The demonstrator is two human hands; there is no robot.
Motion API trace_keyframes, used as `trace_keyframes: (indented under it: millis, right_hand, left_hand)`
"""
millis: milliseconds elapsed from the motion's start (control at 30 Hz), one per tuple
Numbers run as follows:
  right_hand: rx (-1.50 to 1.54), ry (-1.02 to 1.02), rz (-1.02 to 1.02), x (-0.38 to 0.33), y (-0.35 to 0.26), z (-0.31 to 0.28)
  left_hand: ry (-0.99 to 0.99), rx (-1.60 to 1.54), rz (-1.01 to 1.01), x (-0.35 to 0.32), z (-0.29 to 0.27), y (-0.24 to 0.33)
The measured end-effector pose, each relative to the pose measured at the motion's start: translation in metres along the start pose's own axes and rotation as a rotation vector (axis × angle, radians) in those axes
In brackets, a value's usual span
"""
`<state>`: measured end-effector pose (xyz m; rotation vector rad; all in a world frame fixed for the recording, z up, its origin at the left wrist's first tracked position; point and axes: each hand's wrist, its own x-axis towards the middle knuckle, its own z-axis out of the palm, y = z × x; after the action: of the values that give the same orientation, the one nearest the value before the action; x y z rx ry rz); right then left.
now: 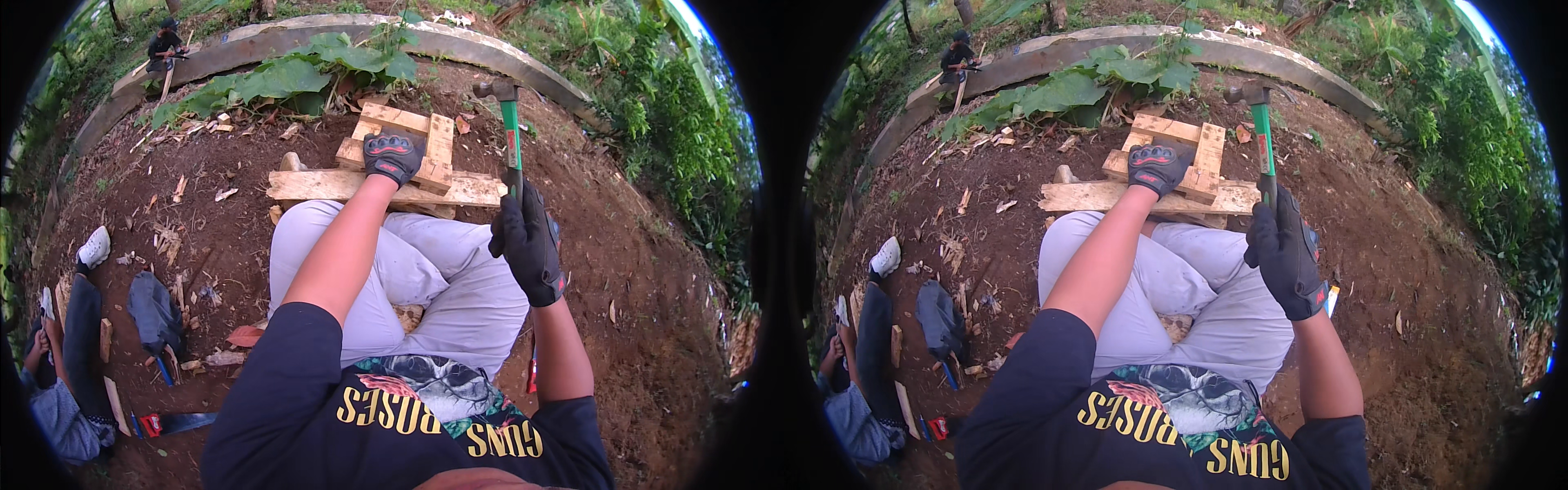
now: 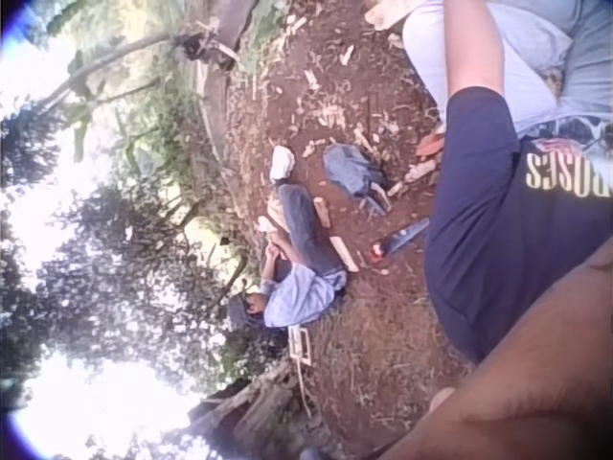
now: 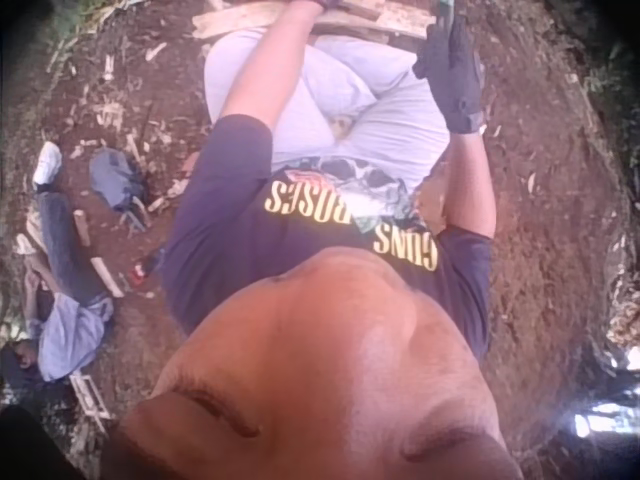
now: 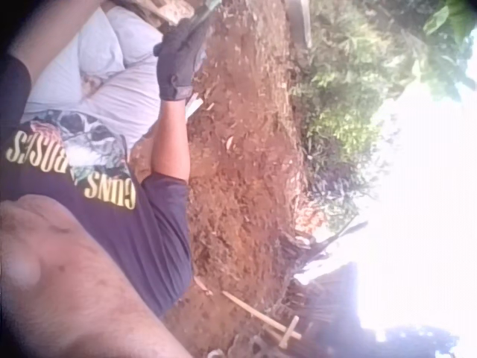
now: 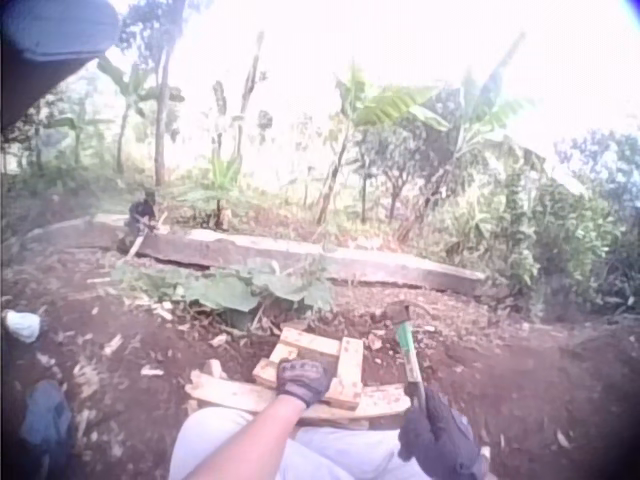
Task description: The person sits on the ground and uses a hammer to drive nails into a small wooden frame. They repeatedly adjust the position of the wooden pieces and strike the nails to secure the structure.
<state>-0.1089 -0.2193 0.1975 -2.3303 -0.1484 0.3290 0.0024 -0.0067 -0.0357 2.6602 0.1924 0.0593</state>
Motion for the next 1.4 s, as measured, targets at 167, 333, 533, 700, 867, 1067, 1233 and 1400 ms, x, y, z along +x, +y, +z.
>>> trace_keyframes:
  millis: [167, 333, 533, 700, 867, 1067, 1233, 1400]
  right_hand:
    - [-0.604, -0.065, -0.239, 0.009, 0.045, -0.011]
    - [-0.444, 0.116, -0.134, 0.008, -0.010, -0.016]
    - [-0.813, 0.071, -0.283, -0.002, 0.039, 0.011]
    - [-0.470, 0.055, -0.052, 0.013, -0.005, -0.012]
    - [-0.373, 0.360, -0.255, 0.011, -0.011, 0.005]
    - [-0.699, -0.064, -0.225, 0.000, 0.020, 0.004]
    - [-0.410, 0.245, -0.223, 0.001, -0.045, -0.001]
    - [-0.807, -0.091, -0.220, -0.006, 0.043, 0.024]
  left_hand:
    - [-0.058, 0.049, 0.022, 0.001, -0.006, 0.015]
    - [-0.083, 0.092, -0.011, -0.002, -0.005, 0.007]
    - [-0.002, 0.026, 0.024, 0.000, -0.002, 0.011]
    - [0.040, 0.038, 0.011, -0.004, 0.002, 0.000]
    - [-0.002, -0.007, 0.003, -0.006, -0.005, 0.000]
    - [-0.118, -0.036, 0.073, 0.010, -0.008, -0.008]
    - [-0.022, 0.045, -0.004, 0.000, 0.002, -0.012]
    - [-0.014, 0.021, -0.065, -0.004, -0.001, 0.006]
